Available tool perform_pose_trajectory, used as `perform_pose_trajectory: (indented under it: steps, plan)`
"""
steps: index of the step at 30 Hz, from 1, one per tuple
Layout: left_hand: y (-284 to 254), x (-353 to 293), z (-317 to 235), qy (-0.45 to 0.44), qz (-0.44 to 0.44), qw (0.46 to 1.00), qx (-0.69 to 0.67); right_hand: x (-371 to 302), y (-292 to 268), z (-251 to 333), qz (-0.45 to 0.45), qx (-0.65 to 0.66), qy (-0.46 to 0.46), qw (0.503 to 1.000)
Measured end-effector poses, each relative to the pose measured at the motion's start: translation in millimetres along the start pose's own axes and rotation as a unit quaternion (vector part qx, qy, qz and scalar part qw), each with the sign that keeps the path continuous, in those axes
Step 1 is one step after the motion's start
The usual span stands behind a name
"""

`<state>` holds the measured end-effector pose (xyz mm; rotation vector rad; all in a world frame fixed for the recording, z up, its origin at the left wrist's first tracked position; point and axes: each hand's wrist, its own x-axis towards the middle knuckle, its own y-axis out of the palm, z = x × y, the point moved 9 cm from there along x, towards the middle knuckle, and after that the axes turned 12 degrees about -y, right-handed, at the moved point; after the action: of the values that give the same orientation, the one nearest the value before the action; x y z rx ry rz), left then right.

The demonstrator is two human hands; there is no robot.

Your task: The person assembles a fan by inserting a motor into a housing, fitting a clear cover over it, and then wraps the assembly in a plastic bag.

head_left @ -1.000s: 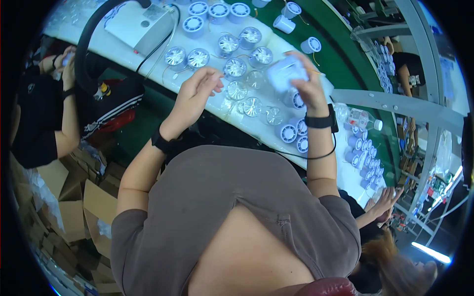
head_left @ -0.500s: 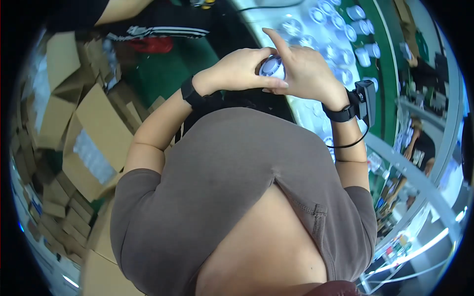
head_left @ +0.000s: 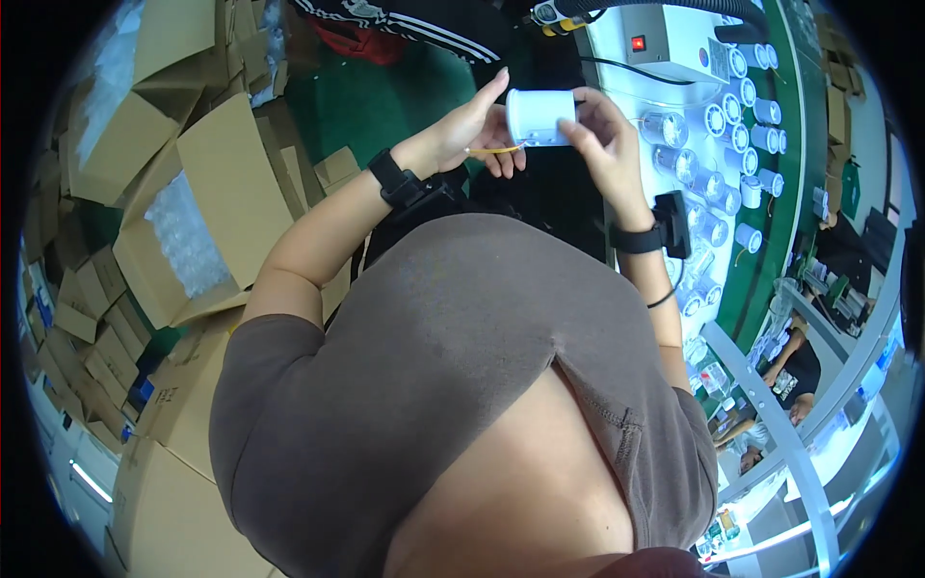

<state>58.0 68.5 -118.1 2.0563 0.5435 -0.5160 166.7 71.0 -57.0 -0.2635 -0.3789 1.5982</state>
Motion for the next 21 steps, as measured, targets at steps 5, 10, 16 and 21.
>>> perform_pose_trajectory:
  steps: [5,10,16,21]
  plan:
    - [-41.9,7.1,-22.1,0.100,-0.221,0.956,0.165,-12.4,35.1,-82.5,-0.078,0.238,0.285,0.925]
    - [-89.0,40.6,-15.6,0.117,-0.255,0.951,0.130,0.7,58.0,-100.8,-0.082,0.246,0.339,0.904]
    - [-145.1,88.6,13.4,0.024,-0.210,0.969,-0.131,-12.2,52.7,-111.5,-0.151,0.299,0.299,0.893]
    - [-126.7,110.2,13.7,0.015,-0.026,0.968,-0.249,-71.9,43.3,-124.7,-0.189,0.318,0.347,0.861]
